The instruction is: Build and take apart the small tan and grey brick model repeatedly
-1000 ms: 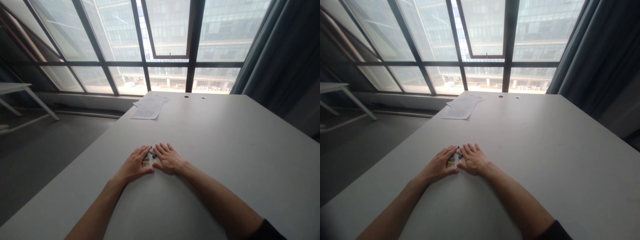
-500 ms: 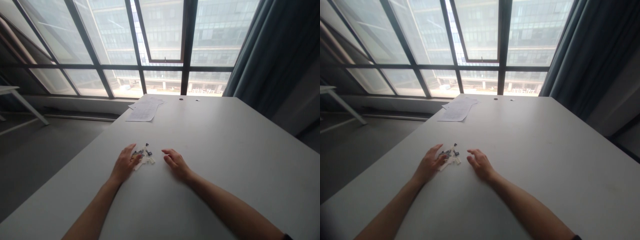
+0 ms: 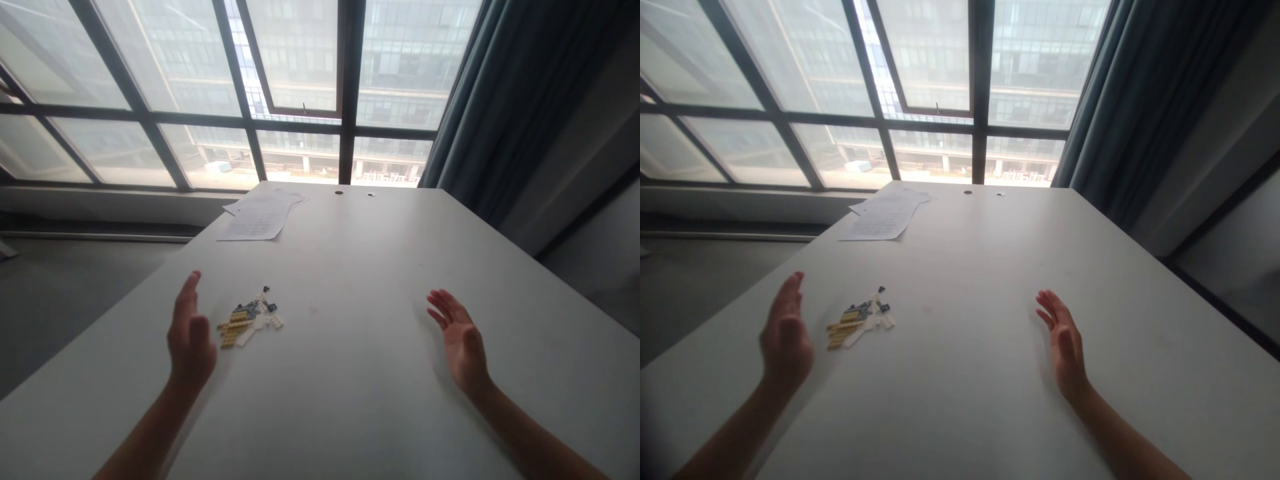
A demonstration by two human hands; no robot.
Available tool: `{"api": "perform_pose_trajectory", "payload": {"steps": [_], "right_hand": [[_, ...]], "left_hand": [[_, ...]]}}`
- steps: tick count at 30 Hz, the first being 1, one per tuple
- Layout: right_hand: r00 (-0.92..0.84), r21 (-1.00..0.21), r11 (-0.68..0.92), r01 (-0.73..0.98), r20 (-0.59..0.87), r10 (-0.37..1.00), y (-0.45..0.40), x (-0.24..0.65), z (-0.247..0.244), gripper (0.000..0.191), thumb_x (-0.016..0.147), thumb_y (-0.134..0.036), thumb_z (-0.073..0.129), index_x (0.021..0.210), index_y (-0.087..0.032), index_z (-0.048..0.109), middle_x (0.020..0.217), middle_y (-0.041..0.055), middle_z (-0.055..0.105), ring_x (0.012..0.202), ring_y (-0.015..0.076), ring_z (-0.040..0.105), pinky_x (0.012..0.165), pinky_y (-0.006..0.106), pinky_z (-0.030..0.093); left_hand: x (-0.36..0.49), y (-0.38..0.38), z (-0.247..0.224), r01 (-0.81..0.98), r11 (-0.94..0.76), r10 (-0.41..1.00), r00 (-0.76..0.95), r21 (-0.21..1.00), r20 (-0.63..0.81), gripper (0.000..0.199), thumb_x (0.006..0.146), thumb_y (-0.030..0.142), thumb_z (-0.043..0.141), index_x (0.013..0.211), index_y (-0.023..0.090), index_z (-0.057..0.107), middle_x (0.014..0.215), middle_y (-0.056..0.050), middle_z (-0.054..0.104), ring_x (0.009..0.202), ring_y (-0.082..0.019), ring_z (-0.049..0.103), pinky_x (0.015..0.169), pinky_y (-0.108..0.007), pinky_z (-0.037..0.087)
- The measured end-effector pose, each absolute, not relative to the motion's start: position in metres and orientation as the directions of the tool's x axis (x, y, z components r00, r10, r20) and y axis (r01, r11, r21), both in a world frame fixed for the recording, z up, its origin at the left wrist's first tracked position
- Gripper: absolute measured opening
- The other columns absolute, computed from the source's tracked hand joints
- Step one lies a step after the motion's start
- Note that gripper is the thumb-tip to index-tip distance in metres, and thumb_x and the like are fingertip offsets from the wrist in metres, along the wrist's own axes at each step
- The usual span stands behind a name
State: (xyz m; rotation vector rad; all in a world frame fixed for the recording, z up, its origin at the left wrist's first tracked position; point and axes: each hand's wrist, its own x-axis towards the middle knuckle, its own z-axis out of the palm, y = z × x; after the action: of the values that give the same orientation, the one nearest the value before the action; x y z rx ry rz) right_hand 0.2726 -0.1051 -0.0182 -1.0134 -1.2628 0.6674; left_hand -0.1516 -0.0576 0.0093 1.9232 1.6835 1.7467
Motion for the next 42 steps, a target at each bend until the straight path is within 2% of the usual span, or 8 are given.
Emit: {"api": "perform_pose_trajectory", "payload": {"steps": [3,8,13,22,27,31,36,42], "right_hand": [[-0.297,-0.569,0.651,0.503,0.593,0.748,-0.129,0.277,-0.008,0.099,0.073,-0.081,0.039,0.148,-0.02,0.02,0.153,0.013,0.022,0.14,0.0369,0.021,0.113,0.055,0.019],[-0.808,-0.294,0.794,0.532,0.103,0.58,-0.141,0.252,-0.002,0.107,0.072,-0.074,0.052,0.15,-0.015,0.008,0.154,0.0139,0.016,0.141,0.0336,0.016,0.117,0.05,0.007],[-0.818,-0.375,0.748,0.547,-0.049,0.574,-0.136,0.241,0.0,0.101,0.076,-0.068,0.054,0.15,-0.015,0.009,0.154,0.0152,0.014,0.141,0.0321,0.016,0.117,0.05,0.007],[-0.765,-0.365,0.739,0.566,0.101,0.636,-0.138,0.242,-0.004,0.07,0.084,-0.058,0.053,0.141,-0.019,0.039,0.143,0.0136,0.043,0.134,0.0281,0.036,0.114,0.048,0.022],[-0.604,-0.432,0.639,0.637,0.235,0.761,-0.14,0.242,-0.02,0.042,0.089,-0.044,0.051,0.125,-0.021,0.055,0.127,0.0121,0.057,0.12,0.023,0.051,0.102,0.038,0.043],[-0.536,-0.405,0.574,0.712,0.214,0.817,-0.139,0.238,-0.031,0.072,0.084,-0.055,0.053,0.143,-0.019,0.032,0.142,0.016,0.041,0.13,0.0284,0.041,0.106,0.044,0.038],[-0.621,-0.33,0.611,0.72,0.089,0.779,-0.122,0.217,-0.029,0.106,0.075,-0.073,0.05,0.15,-0.011,0.008,0.154,0.0196,0.016,0.141,0.0344,0.016,0.114,0.051,0.021],[-0.507,-0.305,0.502,0.809,0.071,0.859,-0.076,0.172,-0.026,0.113,0.073,-0.078,0.045,0.148,-0.002,0.009,0.153,0.0232,0.009,0.142,0.0353,0.007,0.116,0.051,0.015]], "left_hand": [[-0.111,-0.09,0.023,0.709,-0.641,0.658,0.309,0.295,0.686,0.092,0.076,0.08,0.029,0.149,0.03,0.007,0.158,-0.002,0.007,0.143,-0.034,0.007,0.116,-0.054,0.009],[-0.066,-0.116,0.009,0.53,-0.818,0.56,0.822,0.226,0.1,0.104,0.073,0.078,0.043,0.149,0.024,0.0,0.155,-0.01,0.014,0.141,-0.034,0.015,0.115,-0.052,0.012],[-0.067,-0.11,0.001,0.542,-0.771,0.551,0.831,0.335,-0.076,0.1,0.076,0.074,0.046,0.149,0.024,0.001,0.155,-0.01,0.013,0.141,-0.032,0.016,0.116,-0.052,0.01],[-0.075,-0.104,-0.004,0.544,-0.795,0.582,0.809,0.269,0.083,0.084,0.081,0.065,0.05,0.148,0.024,0.02,0.149,-0.01,0.034,0.137,-0.029,0.03,0.114,-0.048,0.021],[-0.131,-0.055,-0.019,0.93,-0.318,0.846,0.189,0.186,0.498,0.06,0.086,0.057,0.045,0.13,0.016,0.05,0.134,-0.014,0.053,0.13,-0.029,0.042,0.109,-0.045,0.031],[-0.163,-0.018,-0.022,0.987,-0.061,0.961,0.017,0.151,0.277,0.078,0.084,0.064,0.04,0.142,0.013,0.034,0.147,-0.017,0.036,0.135,-0.035,0.032,0.107,-0.055,0.027],[-0.128,0.002,-0.02,0.93,-0.325,0.944,0.308,0.174,0.116,0.065,0.087,0.061,0.037,0.139,0.023,0.041,0.148,-0.008,0.036,0.139,-0.03,0.026,0.111,-0.053,0.019],[-0.032,0.002,-0.023,0.754,-0.535,0.845,0.473,0.381,0.249,0.049,0.09,0.049,0.045,0.129,0.02,0.053,0.142,-0.011,0.046,0.134,-0.026,0.038,0.113,-0.049,0.023]]}}
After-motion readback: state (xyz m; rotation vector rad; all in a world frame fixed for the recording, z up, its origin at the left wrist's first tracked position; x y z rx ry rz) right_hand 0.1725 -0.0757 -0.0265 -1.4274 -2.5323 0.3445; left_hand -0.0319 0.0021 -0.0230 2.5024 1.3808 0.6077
